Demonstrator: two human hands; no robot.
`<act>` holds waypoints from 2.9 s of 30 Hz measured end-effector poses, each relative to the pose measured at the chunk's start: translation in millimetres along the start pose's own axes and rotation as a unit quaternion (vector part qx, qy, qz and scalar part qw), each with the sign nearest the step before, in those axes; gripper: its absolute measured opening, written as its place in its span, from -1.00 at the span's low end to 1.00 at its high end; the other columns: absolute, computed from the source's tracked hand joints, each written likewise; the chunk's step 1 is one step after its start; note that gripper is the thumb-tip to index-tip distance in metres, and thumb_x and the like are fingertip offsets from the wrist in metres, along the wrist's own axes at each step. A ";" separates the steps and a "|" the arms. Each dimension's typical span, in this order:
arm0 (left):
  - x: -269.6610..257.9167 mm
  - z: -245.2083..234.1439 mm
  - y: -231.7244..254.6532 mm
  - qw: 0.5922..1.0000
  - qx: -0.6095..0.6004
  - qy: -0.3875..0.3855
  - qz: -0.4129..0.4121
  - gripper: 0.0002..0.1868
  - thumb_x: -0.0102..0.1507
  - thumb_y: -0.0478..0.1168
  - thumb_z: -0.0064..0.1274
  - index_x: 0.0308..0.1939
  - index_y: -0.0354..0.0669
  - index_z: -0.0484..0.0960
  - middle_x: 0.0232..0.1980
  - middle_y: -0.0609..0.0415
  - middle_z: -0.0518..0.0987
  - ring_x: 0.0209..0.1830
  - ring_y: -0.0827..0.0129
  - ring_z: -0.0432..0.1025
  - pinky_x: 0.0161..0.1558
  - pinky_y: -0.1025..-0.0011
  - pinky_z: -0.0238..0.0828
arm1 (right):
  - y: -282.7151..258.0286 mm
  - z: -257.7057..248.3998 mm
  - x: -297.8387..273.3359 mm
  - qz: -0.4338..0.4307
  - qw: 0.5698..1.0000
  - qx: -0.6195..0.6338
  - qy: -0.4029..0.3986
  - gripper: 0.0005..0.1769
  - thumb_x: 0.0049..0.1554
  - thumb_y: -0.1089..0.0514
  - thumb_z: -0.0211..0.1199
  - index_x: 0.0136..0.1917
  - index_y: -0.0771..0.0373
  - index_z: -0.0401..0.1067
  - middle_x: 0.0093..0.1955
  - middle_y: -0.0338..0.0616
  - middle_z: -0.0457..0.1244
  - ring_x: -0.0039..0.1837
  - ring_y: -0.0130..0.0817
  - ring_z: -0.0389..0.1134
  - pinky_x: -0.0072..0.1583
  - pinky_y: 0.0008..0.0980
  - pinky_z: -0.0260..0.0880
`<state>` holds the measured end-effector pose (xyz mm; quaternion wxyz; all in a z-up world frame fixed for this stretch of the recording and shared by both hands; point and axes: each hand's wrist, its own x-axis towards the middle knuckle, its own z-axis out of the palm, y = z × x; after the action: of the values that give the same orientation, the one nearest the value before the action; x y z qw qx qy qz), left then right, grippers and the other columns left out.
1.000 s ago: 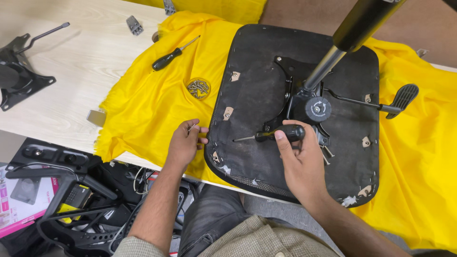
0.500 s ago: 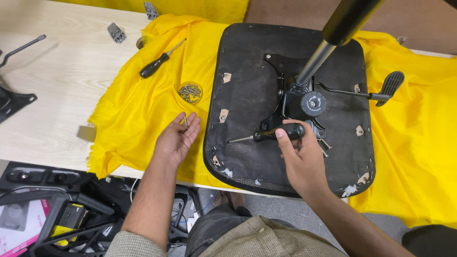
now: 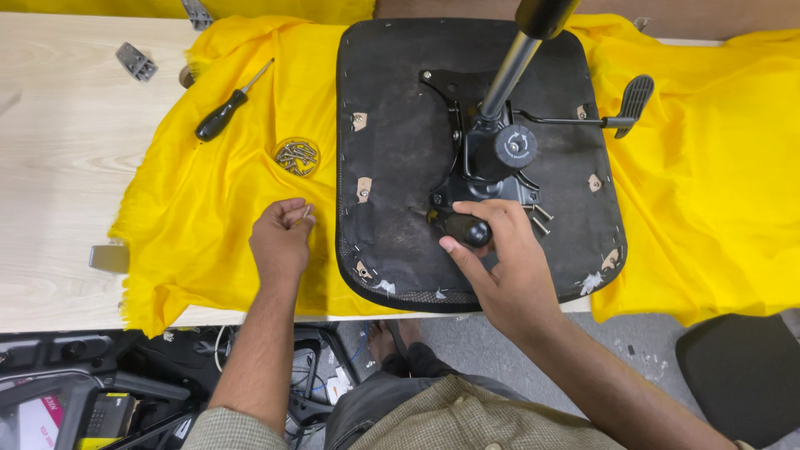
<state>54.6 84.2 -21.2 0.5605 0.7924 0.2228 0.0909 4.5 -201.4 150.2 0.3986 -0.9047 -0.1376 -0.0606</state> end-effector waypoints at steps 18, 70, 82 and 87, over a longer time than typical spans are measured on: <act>-55.6 21.2 46.5 0.988 0.023 0.021 0.148 -0.68 0.22 -0.32 0.20 0.07 -0.21 0.63 -0.10 0.05 0.60 -0.25 0.30 0.44 -0.12 0.35 0.45 | -1.7 15.1 23.1 0.054 0.988 0.139 0.030 -0.58 0.25 0.13 0.27 0.33 0.26 0.33 0.18 -0.16 0.23 0.02 -0.51 0.44 0.02 -0.53 0.47; -27.7 60.8 60.9 0.990 0.107 0.011 0.088 -0.70 0.19 -0.15 0.32 0.00 -0.01 0.79 -0.44 0.09 0.35 -0.47 0.38 0.28 -0.36 0.35 0.26 | 20.0 26.7 82.3 -0.015 0.983 0.168 -0.065 -0.59 0.37 0.11 0.16 0.37 0.34 0.19 0.18 -0.11 0.37 0.13 -0.48 0.46 0.14 -0.47 0.57; -27.2 61.2 56.9 0.989 0.111 0.010 0.094 -0.69 0.17 -0.15 0.34 0.00 -0.02 0.79 -0.44 0.09 0.39 -0.45 0.37 0.32 -0.34 0.36 0.30 | 16.3 31.0 83.2 -0.040 0.986 0.151 -0.063 -0.60 0.39 0.10 0.16 0.37 0.36 0.19 0.16 -0.09 0.37 0.12 -0.48 0.46 0.11 -0.47 0.57; -28.6 60.8 56.0 0.989 0.102 0.016 0.108 -0.70 0.18 -0.16 0.33 -0.01 -0.02 0.80 -0.43 0.09 0.40 -0.44 0.36 0.34 -0.32 0.35 0.32 | 6.1 28.0 91.5 0.042 0.995 0.061 -0.072 -0.58 0.31 0.07 0.22 0.34 0.29 0.25 -0.04 -0.12 0.39 -0.15 -0.49 0.41 -0.14 -0.45 0.42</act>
<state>67.3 4.4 12.2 0.4598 0.8633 0.1535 0.1404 93.6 -166.3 147.0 0.4443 -0.8857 -0.1310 0.0305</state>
